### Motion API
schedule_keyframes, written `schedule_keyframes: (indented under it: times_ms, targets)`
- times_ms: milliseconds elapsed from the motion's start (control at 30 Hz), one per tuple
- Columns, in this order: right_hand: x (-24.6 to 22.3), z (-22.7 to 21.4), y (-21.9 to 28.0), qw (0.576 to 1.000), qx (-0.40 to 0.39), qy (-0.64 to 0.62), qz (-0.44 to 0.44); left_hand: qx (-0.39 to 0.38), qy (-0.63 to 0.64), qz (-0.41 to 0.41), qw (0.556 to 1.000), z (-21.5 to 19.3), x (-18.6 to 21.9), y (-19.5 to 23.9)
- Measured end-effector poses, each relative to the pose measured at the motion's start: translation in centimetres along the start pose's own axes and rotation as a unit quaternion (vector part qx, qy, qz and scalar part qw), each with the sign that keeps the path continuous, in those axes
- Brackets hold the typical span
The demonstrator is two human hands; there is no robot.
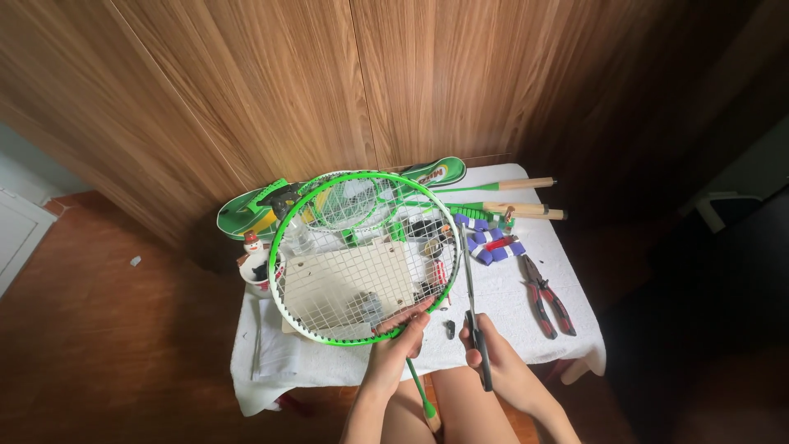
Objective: Repairing or inspecting a badminton racket stringing.
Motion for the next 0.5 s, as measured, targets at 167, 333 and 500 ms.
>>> schedule_keyframes:
  times_ms: [167,333,500]
  targets:
    - [-1.0,0.4,0.2,1.0,0.003,-0.005,0.013,-0.002,0.001,-0.003,1.0,-0.1,-0.1,0.1]
    - [-0.4,-0.1,0.0,0.999,0.015,0.035,0.012,-0.01,0.006,0.002,1.0,0.1,0.0,0.2]
    - [0.0,-0.2,-0.2,0.998,0.023,0.046,-0.031,-0.006,0.01,0.001,1.0,0.2,0.5,0.3]
Point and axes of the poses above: each hand's wrist, its own y-axis away from the middle knuckle, its own z-axis out of the palm, x = y × z, the point moved 6 cm from there along -y, towards the middle knuckle, and after that the axes turned 2 degrees about -z, right-handed, at the moved point
